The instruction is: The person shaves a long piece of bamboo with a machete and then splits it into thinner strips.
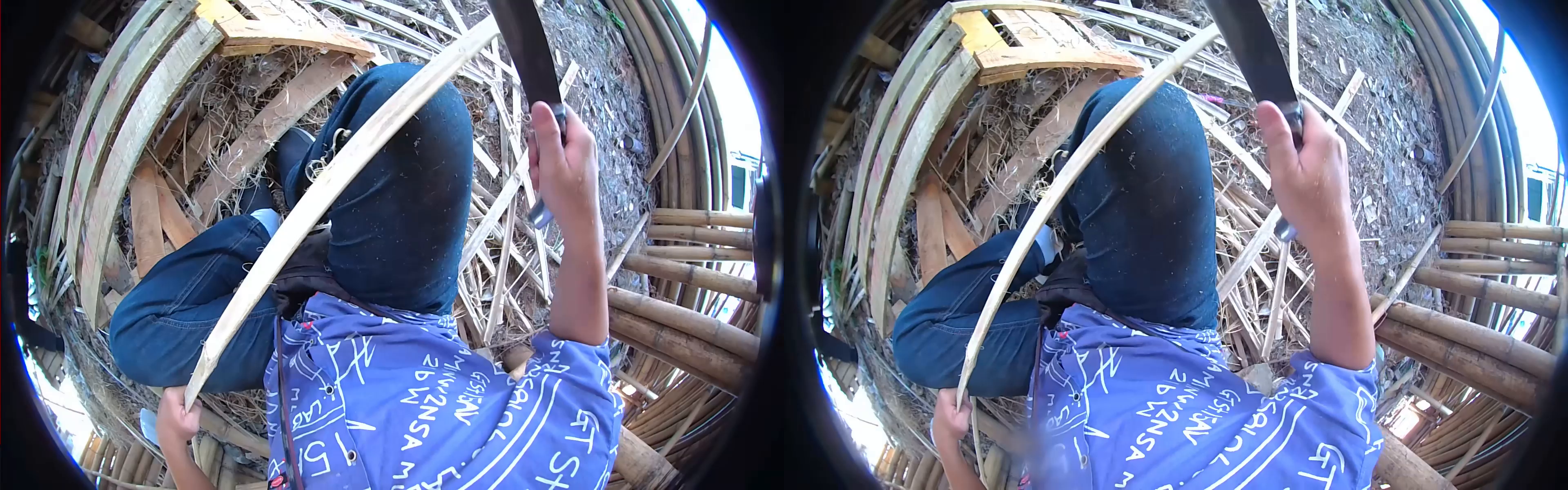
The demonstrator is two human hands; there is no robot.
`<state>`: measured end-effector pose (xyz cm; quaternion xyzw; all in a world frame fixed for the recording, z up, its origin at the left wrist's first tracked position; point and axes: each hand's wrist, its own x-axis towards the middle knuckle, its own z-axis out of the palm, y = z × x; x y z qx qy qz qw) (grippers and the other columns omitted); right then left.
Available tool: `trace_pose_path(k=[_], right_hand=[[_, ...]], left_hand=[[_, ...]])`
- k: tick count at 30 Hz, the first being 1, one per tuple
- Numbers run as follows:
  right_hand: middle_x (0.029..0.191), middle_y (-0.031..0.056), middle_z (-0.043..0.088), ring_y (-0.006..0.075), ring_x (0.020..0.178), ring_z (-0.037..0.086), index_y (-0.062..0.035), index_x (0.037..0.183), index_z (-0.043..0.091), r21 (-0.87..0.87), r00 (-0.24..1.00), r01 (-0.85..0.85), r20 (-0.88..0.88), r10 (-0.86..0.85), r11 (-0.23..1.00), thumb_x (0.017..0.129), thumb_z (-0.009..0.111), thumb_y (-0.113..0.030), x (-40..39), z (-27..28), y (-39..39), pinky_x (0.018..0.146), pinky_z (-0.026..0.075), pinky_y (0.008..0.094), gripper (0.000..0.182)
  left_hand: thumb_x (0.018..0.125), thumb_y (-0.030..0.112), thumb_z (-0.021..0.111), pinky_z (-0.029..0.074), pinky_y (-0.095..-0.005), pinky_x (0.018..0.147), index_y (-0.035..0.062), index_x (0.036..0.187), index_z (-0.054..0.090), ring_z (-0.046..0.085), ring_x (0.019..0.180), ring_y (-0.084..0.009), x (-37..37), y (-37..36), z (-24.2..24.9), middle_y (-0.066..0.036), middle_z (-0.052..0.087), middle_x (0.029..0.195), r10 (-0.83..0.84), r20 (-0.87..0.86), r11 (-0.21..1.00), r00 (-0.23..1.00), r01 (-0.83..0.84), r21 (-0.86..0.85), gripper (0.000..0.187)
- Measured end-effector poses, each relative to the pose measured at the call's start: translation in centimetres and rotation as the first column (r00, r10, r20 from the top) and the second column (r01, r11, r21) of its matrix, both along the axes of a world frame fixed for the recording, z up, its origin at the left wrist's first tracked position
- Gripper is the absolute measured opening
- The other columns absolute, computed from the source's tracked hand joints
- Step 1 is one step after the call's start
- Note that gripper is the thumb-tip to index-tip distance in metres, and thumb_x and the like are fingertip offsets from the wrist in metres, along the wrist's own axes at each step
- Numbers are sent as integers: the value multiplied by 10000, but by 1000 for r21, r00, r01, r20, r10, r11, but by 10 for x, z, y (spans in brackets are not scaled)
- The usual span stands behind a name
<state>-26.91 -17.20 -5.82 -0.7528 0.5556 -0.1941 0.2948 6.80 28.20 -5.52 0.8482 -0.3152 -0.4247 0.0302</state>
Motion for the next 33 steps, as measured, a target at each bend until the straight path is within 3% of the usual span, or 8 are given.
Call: trace_pose_path(k=[4,9,13,17,21,26,30,33], right_hand=[[569,77,540,152,520,520,-8,813,558,-57,981,-187,-53,184,981,930,530,-501,-4,1,21,509,409,306,508],[570,92,552,174,505,539,-3,776,532,-80,998,-32,-61,27,996,936,523,-499,6,1,8,511,427,332,520],[550,113,551,262,490,574,-3,778,521,-192,943,-328,-126,308,925,921,569,-467,13,5,39,486,428,337,488],[596,152,567,299,554,604,6,831,541,-172,991,-100,-103,83,980,936,569,-402,21,5,20,529,449,364,423],[600,159,564,343,569,606,8,863,542,-232,967,-251,-93,236,940,944,557,-378,20,-1,43,533,453,375,394],[598,163,572,335,540,598,15,831,524,-97,992,-117,-66,111,988,924,592,-373,27,1,35,517,450,385,405],[562,147,560,327,514,581,8,800,505,-207,973,-232,-48,227,950,931,569,-419,27,-8,52,500,444,363,451],[539,121,524,266,477,548,-5,772,496,-104,971,-215,-129,202,971,941,560,-414,27,1,39,474,415,358,447]], left_hand=[[608,95,511,378,-401,495,-48,615,503,461,476,-367,1,3,-1,-227,456,536,-22,-12,999,1000,23,37,144],[611,90,510,376,-395,491,-47,618,512,460,470,-366,-1,0,1,-225,453,534,-26,-25,1000,999,26,-7,137],[606,94,517,379,-392,489,-42,622,530,475,469,-355,-6,-5,5,-218,461,533,-38,63,999,997,37,28,137],[609,94,526,377,-391,489,-41,627,534,477,468,-342,-10,-13,9,-214,463,532,-6,20,1000,1000,6,5,137],[611,96,533,380,-396,494,-39,631,536,490,483,-346,-10,-9,8,-211,467,536,9,40,1000,999,-9,9,137],[634,104,551,378,-402,499,-34,628,524,477,494,-363,-8,-14,8,-205,466,538,-22,34,1000,999,22,12,140],[658,107,561,373,-401,501,-34,641,523,477,497,-362,-5,-9,7,-205,464,542,-24,37,999,999,23,40,147],[659,103,559,362,-396,495,-36,642,517,450,480,-338,-4,-2,1,-189,446,528,-30,41,998,999,32,-53,147]])
